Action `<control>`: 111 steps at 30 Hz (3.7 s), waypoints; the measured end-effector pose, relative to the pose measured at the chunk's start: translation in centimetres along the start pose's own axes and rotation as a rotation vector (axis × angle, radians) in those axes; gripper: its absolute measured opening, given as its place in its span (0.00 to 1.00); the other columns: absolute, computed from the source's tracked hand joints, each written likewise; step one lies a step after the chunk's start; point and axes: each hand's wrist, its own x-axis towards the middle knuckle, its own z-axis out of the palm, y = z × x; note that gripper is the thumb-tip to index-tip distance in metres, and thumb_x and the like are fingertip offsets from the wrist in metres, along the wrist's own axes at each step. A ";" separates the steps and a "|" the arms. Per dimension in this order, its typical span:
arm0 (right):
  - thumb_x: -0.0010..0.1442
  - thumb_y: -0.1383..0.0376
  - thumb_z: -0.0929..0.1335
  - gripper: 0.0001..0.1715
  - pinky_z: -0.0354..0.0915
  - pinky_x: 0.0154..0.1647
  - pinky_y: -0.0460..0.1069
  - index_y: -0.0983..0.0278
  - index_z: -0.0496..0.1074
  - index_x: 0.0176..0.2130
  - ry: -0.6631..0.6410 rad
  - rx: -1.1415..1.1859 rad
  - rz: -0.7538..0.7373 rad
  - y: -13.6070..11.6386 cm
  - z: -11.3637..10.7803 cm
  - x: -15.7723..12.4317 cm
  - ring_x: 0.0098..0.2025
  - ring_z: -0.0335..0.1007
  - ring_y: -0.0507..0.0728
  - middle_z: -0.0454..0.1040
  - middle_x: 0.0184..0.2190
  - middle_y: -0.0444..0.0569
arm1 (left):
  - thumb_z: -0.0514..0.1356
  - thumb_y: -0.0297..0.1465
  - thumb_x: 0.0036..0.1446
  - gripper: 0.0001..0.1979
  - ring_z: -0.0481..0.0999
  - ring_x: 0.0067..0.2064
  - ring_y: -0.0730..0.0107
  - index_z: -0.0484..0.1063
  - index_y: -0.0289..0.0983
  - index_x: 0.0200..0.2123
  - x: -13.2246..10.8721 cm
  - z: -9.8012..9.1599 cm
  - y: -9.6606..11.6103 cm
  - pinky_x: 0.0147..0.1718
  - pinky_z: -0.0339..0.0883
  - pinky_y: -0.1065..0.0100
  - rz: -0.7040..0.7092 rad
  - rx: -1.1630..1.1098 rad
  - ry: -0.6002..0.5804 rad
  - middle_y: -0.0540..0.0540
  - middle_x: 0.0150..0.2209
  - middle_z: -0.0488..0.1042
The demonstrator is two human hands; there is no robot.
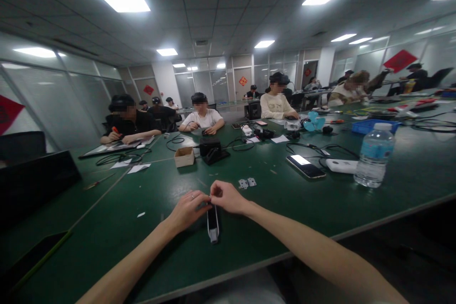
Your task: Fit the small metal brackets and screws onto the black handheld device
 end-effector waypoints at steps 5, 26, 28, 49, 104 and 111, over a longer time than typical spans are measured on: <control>0.49 0.70 0.68 0.05 0.61 0.29 0.44 0.65 0.65 0.30 -0.005 0.057 0.011 0.5 0.3 0.0 0.28 0.63 0.49 0.67 0.26 0.41 | 0.56 0.32 0.60 0.05 0.73 0.34 0.71 0.70 0.38 0.37 -0.1 0.3 -0.3 0.35 0.64 0.68 0.052 0.015 0.100 0.49 0.33 0.74; 0.55 0.71 0.65 0.05 0.60 0.29 0.45 0.65 0.69 0.35 -0.017 -0.376 -0.073 0.7 -1.6 0.3 0.28 0.63 0.50 0.70 0.29 0.44 | 0.55 0.27 0.55 0.07 0.72 0.35 0.70 0.71 0.39 0.38 0.4 -0.8 0.1 0.36 0.63 0.70 -0.234 0.014 -0.095 0.48 0.35 0.74; 0.54 0.71 0.65 0.06 0.61 0.30 0.46 0.66 0.69 0.36 -0.016 -0.484 -0.074 1.0 -2.3 0.5 0.29 0.64 0.51 0.70 0.31 0.46 | 0.55 0.27 0.54 0.07 0.72 0.34 0.70 0.70 0.39 0.37 0.4 -0.9 -0.1 0.35 0.63 0.70 -0.299 -0.002 -0.146 0.49 0.34 0.74; 0.58 0.67 0.65 0.07 0.63 0.40 0.49 0.65 0.72 0.37 -0.202 -0.617 -0.022 2.3 -2.6 0.5 0.37 0.68 0.54 0.72 0.36 0.48 | 0.55 0.30 0.54 0.07 0.74 0.33 0.68 0.70 0.37 0.35 0.2 -0.5 -0.8 0.33 0.64 0.69 -0.410 -0.147 -0.244 0.48 0.33 0.76; 0.59 0.63 0.65 0.10 0.63 0.42 0.50 0.64 0.74 0.39 -0.220 -0.651 -0.133 1.6 -4.9 0.6 0.40 0.68 0.56 0.72 0.38 0.50 | 0.52 0.36 0.60 0.13 0.74 0.35 0.68 0.75 0.38 0.38 0.3 -0.3 -0.9 0.35 0.65 0.70 -0.415 -0.334 -0.183 0.47 0.35 0.77; 0.58 0.63 0.65 0.10 0.63 0.38 0.50 0.63 0.74 0.36 -0.176 -0.756 -0.031 2.6 -7.3 0.8 0.37 0.69 0.56 0.73 0.35 0.50 | 0.51 0.35 0.61 0.14 0.74 0.36 0.67 0.74 0.38 0.38 0.1 0.0 -1.0 0.35 0.65 0.69 -0.412 -0.318 -0.190 0.47 0.36 0.77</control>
